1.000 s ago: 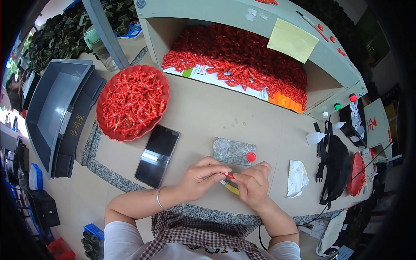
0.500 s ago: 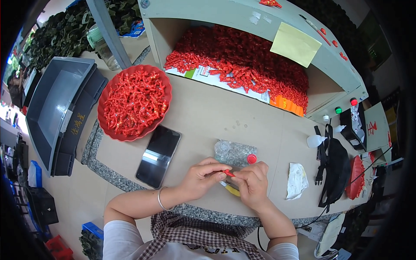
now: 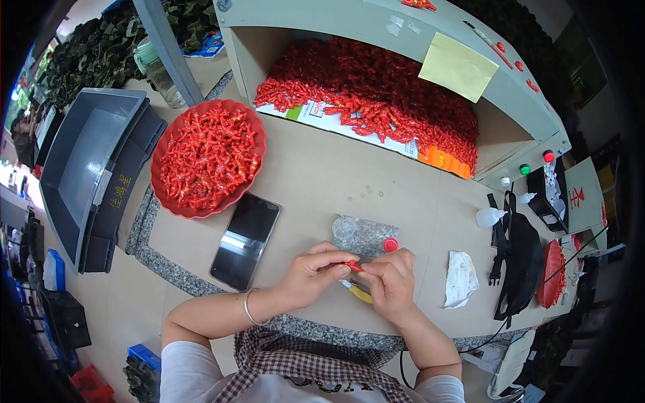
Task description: The person assembles small red toy parts by hand, attaching small rings or connectors to them.
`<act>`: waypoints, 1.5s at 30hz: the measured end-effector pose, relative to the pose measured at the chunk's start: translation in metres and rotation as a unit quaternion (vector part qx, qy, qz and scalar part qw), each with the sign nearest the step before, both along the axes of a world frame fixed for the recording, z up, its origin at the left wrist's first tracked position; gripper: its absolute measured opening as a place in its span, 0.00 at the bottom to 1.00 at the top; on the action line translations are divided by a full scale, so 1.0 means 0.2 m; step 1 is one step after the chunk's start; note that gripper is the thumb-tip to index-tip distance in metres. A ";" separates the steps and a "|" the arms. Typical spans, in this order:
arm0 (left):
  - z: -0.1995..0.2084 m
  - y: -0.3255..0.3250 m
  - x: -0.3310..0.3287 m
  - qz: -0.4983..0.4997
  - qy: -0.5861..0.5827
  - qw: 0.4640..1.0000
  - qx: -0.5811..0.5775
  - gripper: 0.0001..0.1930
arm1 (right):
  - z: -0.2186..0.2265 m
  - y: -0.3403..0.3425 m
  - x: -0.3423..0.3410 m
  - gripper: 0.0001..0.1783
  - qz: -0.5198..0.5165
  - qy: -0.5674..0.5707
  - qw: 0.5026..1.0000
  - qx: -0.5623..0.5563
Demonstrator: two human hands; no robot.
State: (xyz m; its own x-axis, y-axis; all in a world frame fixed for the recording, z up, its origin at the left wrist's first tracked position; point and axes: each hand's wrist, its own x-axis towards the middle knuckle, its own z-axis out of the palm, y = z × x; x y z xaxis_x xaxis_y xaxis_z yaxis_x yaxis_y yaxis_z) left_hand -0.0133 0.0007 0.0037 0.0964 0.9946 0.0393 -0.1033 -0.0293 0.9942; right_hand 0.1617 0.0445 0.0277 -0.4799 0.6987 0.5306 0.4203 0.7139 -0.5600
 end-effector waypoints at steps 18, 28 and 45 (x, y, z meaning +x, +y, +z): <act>0.03 0.02 0.01 0.003 0.145 0.983 0.113 0.18 | 0.06 -0.04 0.00 0.13 0.033 -0.022 0.995 0.096; 0.00 0.04 -0.02 -0.097 -0.181 0.977 -0.054 0.19 | 0.22 0.35 0.27 0.14 -0.159 -0.064 0.985 0.020; 0.02 0.01 -0.04 -0.118 -0.211 0.965 -0.104 0.21 | -0.07 1.09 0.34 0.08 -0.254 -0.066 0.963 0.057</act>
